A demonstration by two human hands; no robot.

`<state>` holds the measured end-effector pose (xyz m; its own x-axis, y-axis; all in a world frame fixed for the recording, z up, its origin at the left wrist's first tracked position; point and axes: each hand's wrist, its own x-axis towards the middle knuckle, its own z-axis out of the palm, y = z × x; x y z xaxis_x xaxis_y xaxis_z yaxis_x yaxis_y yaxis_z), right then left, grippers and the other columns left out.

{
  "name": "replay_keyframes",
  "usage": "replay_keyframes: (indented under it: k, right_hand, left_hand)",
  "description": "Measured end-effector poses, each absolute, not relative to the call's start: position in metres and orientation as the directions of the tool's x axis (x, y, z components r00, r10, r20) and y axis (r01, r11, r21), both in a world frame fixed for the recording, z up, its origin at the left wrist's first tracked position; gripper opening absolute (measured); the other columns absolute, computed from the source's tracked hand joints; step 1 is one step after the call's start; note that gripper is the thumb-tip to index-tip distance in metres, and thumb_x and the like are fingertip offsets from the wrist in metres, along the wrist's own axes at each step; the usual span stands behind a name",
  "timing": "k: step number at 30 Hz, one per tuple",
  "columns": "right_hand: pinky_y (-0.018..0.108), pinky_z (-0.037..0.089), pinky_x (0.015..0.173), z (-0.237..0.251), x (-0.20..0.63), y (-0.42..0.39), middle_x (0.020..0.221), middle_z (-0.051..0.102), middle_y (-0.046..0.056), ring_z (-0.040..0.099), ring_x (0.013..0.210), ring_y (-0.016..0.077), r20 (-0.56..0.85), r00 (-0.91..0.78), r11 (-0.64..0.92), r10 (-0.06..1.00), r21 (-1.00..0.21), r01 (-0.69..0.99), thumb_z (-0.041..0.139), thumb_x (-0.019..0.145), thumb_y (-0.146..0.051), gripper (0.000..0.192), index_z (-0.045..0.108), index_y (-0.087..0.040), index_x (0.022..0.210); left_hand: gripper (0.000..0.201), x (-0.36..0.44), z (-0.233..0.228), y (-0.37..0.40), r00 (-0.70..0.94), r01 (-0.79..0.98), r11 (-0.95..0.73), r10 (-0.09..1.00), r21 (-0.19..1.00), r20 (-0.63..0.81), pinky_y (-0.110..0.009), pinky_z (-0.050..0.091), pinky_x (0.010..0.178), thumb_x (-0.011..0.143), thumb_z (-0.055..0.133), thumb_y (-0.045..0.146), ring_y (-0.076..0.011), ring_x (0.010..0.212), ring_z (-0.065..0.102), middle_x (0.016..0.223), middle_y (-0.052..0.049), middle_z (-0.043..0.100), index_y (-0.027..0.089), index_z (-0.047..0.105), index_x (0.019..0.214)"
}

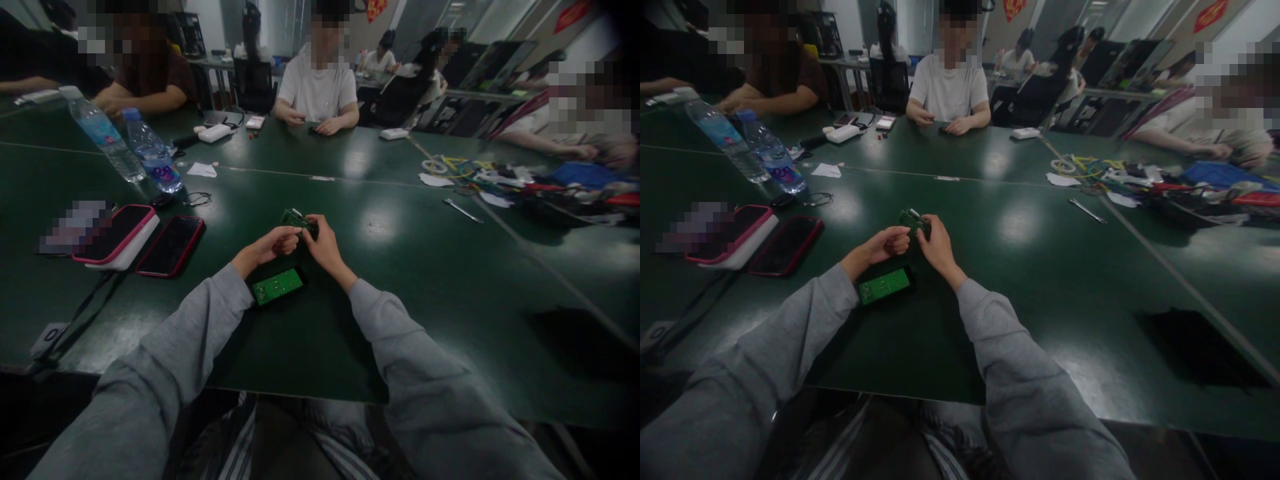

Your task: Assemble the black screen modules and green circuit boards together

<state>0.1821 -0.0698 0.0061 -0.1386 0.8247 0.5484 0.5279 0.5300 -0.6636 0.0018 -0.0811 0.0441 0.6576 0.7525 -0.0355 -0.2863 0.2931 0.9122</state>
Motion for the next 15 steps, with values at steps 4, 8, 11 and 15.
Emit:
replay_keyframes:
  k: [4,8,11,15]
  right_hand:
    - [0.045,0.046,0.098,0.005,0.188,-0.064,0.114,0.067,0.012,0.059,0.106,0.0275,0.464,-0.075,0.425,0.883,-0.719,0.550,0.043,0.094,-0.034,0.030,0.058,-0.021,0.116]
    - [0.050,0.044,0.100,0.000,0.191,-0.059,0.113,0.066,0.013,0.055,0.109,0.0302,0.422,0.037,0.300,0.906,-0.700,0.648,0.040,0.095,-0.034,0.029,0.060,-0.021,0.111]
    - [0.048,0.045,0.099,-0.005,0.192,-0.058,0.110,0.065,0.014,0.054,0.107,0.0286,0.457,0.097,0.282,0.884,-0.687,0.670,0.036,0.099,-0.036,0.031,0.059,-0.021,0.112]
    - [0.049,0.045,0.102,-0.005,0.189,-0.059,0.118,0.062,0.016,0.055,0.111,0.0292,0.522,0.032,0.356,0.852,-0.624,0.696,0.048,0.098,-0.047,0.042,0.054,-0.019,0.130]
  left_hand:
    - [0.055,0.002,0.046,-0.083,0.639,-0.258,0.313,0.765,0.914,-0.082,-0.022,0.025,0.044,0.089,0.065,0.036,-0.0038,0.041,0.023,0.047,0.009,0.025,0.019,0.029,0.051]
    - [0.057,0.003,0.048,-0.084,0.628,-0.261,0.323,0.772,0.910,-0.094,-0.023,0.024,0.044,0.090,0.065,0.036,-0.0037,0.040,0.022,0.046,0.009,0.024,0.020,0.027,0.050]
    - [0.056,0.003,0.047,-0.083,0.625,-0.266,0.317,0.775,0.910,-0.087,-0.023,0.025,0.044,0.090,0.065,0.036,-0.0038,0.040,0.022,0.047,0.009,0.024,0.020,0.028,0.051]
    - [0.054,0.002,0.043,-0.081,0.631,-0.277,0.317,0.772,0.907,-0.077,-0.022,0.024,0.044,0.089,0.065,0.037,-0.0039,0.041,0.022,0.048,0.010,0.024,0.020,0.029,0.053]
